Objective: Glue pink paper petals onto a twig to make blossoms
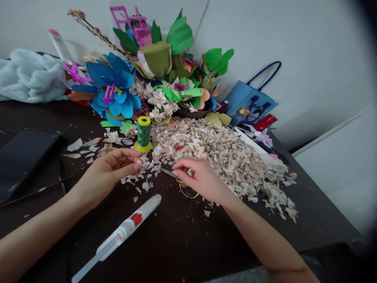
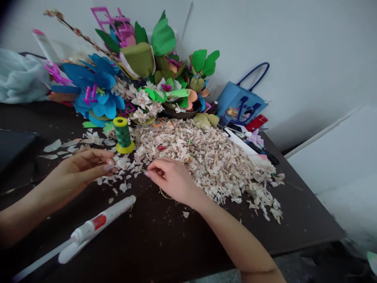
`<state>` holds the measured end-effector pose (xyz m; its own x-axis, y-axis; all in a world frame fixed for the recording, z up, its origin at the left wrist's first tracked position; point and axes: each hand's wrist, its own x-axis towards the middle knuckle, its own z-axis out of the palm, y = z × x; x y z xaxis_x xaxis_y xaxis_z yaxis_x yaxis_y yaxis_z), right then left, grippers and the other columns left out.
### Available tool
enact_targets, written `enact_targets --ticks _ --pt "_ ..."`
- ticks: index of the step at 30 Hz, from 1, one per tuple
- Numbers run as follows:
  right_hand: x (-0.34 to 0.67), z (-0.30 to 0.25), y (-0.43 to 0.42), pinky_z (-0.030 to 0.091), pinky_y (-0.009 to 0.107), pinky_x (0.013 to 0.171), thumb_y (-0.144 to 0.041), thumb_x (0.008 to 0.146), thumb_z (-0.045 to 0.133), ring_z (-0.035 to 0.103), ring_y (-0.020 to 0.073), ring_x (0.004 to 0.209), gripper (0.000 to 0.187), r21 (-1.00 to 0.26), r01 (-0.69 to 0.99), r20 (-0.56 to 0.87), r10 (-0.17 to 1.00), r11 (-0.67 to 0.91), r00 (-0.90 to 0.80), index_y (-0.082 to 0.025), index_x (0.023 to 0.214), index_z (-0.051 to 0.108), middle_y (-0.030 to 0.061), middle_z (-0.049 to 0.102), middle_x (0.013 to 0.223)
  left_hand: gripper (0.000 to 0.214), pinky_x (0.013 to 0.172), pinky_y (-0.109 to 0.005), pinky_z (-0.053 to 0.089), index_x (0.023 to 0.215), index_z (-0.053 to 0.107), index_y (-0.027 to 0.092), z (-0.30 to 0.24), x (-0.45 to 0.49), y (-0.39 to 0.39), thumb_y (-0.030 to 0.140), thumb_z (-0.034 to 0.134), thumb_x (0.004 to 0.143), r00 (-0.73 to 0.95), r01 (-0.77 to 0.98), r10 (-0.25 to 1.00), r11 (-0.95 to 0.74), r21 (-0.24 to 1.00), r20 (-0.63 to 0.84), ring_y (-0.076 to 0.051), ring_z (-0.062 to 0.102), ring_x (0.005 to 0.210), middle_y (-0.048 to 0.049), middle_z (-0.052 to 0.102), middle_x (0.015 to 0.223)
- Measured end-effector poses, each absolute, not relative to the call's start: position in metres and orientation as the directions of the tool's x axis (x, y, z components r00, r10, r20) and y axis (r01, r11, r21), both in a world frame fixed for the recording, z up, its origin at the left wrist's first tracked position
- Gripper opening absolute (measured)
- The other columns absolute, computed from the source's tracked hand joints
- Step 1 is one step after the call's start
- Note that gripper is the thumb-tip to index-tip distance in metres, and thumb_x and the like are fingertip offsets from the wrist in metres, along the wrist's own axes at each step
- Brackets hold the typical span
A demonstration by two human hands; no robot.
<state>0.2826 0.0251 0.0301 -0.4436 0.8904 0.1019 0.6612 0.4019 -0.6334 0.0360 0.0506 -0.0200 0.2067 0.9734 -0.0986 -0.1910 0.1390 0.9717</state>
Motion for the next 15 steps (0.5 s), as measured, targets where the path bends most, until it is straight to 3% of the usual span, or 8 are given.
enact_targets --ticks 6,15 --pt "0.229 0.014 0.060 0.045 0.023 0.059 -0.035 0.085 0.060 0.055 0.0097 0.065 0.020 -0.912 0.302 0.093 0.858 0.277 -0.506 -0.017 0.092 0.063 0.0018 0.063 0.084 0.031 0.067 -0.018 0.053 0.088 0.068 0.021 -0.021 0.033 0.055 0.033 0.082 0.063 0.159 -0.292 0.973 0.209 0.933 -0.168 -0.011 0.065 0.075 0.0012 0.071 0.081" --pt "0.205 -0.003 0.071 0.036 0.018 0.042 -0.033 0.072 0.074 0.048 0.0066 0.050 0.023 -0.991 -0.015 -0.110 0.865 -0.135 -0.490 -0.017 0.080 0.060 -0.0049 0.053 0.061 0.023 0.071 -0.017 0.048 0.083 0.069 0.019 -0.018 0.030 0.053 0.029 0.081 0.066 0.115 -0.343 0.979 0.199 0.918 -0.169 -0.008 0.061 0.074 0.0031 0.070 0.077"
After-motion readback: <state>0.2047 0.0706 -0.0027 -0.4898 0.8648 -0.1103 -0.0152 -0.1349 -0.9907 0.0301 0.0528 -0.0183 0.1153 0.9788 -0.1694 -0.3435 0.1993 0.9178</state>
